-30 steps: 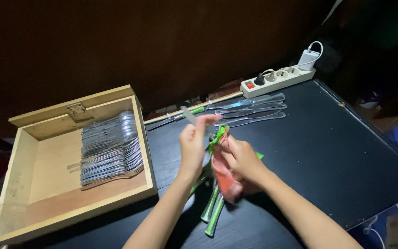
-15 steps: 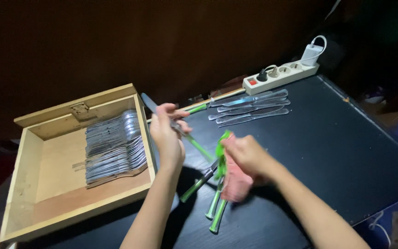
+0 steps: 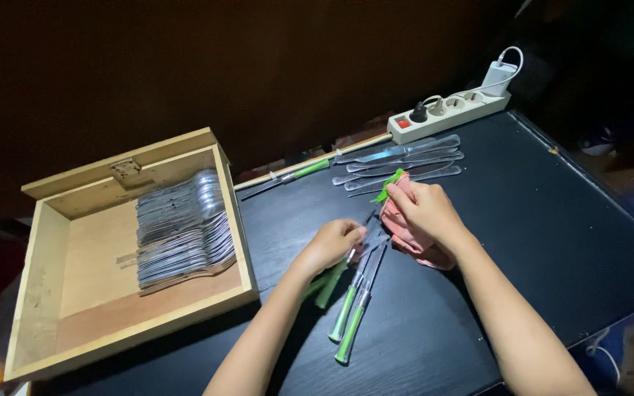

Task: The person wipes multiple knives with a cloth on a table, then places the cleaned knives into a wooden box. The person handles each knife individually, wiping the blade and handle before stacking them inside the box.

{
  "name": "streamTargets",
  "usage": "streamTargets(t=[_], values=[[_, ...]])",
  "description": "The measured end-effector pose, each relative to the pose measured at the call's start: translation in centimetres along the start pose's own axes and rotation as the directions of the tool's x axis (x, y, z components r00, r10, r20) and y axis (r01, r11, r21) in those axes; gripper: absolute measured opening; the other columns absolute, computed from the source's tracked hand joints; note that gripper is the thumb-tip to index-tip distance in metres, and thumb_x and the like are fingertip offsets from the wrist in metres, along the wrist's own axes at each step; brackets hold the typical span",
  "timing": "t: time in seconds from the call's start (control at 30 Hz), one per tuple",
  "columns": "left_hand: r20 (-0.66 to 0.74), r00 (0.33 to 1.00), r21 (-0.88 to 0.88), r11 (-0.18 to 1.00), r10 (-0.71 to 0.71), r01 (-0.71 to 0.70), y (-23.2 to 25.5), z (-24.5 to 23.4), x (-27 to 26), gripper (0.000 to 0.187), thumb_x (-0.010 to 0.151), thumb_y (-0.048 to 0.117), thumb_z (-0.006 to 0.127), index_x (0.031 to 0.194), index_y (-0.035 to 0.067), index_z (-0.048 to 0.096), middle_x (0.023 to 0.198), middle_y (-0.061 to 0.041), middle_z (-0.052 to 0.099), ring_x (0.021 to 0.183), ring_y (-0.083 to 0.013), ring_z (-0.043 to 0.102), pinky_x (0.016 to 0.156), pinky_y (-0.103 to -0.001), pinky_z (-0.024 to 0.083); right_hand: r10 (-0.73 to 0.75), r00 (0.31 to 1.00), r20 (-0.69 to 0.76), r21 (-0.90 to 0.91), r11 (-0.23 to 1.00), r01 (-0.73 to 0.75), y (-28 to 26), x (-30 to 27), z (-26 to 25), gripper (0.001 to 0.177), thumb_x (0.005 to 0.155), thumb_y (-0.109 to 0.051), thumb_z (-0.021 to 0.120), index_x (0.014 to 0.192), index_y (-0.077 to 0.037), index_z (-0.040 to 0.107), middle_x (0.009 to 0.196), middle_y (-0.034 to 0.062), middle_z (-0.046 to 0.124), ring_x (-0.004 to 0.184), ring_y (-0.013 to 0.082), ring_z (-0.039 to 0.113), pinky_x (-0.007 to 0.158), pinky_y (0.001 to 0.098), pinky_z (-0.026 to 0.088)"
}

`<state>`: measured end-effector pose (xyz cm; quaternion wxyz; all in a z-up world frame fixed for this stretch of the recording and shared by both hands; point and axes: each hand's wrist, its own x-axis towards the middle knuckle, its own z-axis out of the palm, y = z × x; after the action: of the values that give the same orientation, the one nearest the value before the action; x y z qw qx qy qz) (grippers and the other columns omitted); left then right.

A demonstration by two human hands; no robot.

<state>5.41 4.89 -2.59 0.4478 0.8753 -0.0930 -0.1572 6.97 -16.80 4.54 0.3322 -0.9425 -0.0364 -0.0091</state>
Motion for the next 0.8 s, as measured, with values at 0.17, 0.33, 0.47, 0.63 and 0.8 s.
streamTargets(t=[0.17, 0.33, 0.47, 0.63, 0.8], values=[[-0.033, 0.995, -0.262, 0.962, -0.091, 0.079, 2.0, -2.4, 0.8, 0.04, 0.101, 0.027, 0.056, 0.124, -0.003, 0.069, 0.1, -0.024, 0.075, 0.097, -0.0299, 0.073, 0.079, -0.043, 0.062, -0.014, 0.998, 0.064, -0.078, 0.997, 0.019, -0.2, 0.1, 0.5, 0.053, 0.097, -0.06, 0.055, 0.084, -0.011, 0.069, 0.084, 0.0204, 0.074, 0.095, 0.0425, 0.071, 0.079, 0.0517, 0.054], [-0.375, 0.919, 0.329, 0.944, 0.125, 0.006, -3.6, -3.8, 9.3, 0.034, 0.098, 0.028, 0.057, 0.12, 0.006, 0.072, 0.107, -0.02, 0.073, 0.105, -0.039, 0.071, 0.086, -0.049, 0.059, -0.175, 0.962, 0.209, -0.106, 0.974, 0.201, -2.7, -1.6, 0.0, 0.043, 0.089, -0.047, 0.067, 0.102, -0.006, 0.067, 0.106, 0.0264, 0.072, 0.108, 0.0497, 0.067, 0.088, 0.062, 0.053], [-0.692, 0.553, 0.676, 0.686, 0.464, 0.271, -5.7, -3.7, 12.0, 0.027, 0.084, 0.008, 0.064, 0.11, 0.009, 0.069, 0.105, -0.013, 0.065, 0.098, -0.0327, 0.066, 0.088, -0.049, 0.051, -0.239, 0.898, 0.369, -0.147, 0.939, 0.311, -0.9, -1.0, 1.5, 0.044, 0.082, -0.055, 0.074, 0.101, -0.015, 0.067, 0.106, 0.0123, 0.07, 0.108, 0.0427, 0.067, 0.088, 0.0554, 0.055], [-0.64, 0.39, 0.768, 0.536, 0.662, 0.351, -4.6, -3.2, 10.6, 0.013, 0.089, 0.008, 0.058, 0.08, 0.012, 0.067, 0.078, -0.007, 0.061, 0.075, -0.0286, 0.063, 0.069, -0.045, 0.046, -0.194, 0.853, 0.485, -0.17, 0.936, 0.31, 0.6, -0.2, 1.4, 0.042, 0.079, -0.057, 0.078, 0.102, -0.022, 0.072, 0.105, 0.0059, 0.072, 0.108, 0.0382, 0.068, 0.087, 0.0508, 0.055], [-0.538, 0.542, 0.838, 0.478, 0.645, 0.264, -2.6, -2.5, 6.3, 0.01, 0.086, 0.004, 0.063, 0.084, 0.012, 0.06, 0.08, -0.004, 0.058, 0.076, -0.0261, 0.061, 0.066, -0.039, 0.044, -0.082, 0.829, 0.554, 0.076, 0.996, 0.048, -1.7, -2.3, -1.3, 0.035, 0.078, -0.045, 0.079, 0.09, -0.012, 0.075, 0.088, 0.0096, 0.08, 0.093, 0.0288, 0.074, 0.08, 0.0408, 0.055]])
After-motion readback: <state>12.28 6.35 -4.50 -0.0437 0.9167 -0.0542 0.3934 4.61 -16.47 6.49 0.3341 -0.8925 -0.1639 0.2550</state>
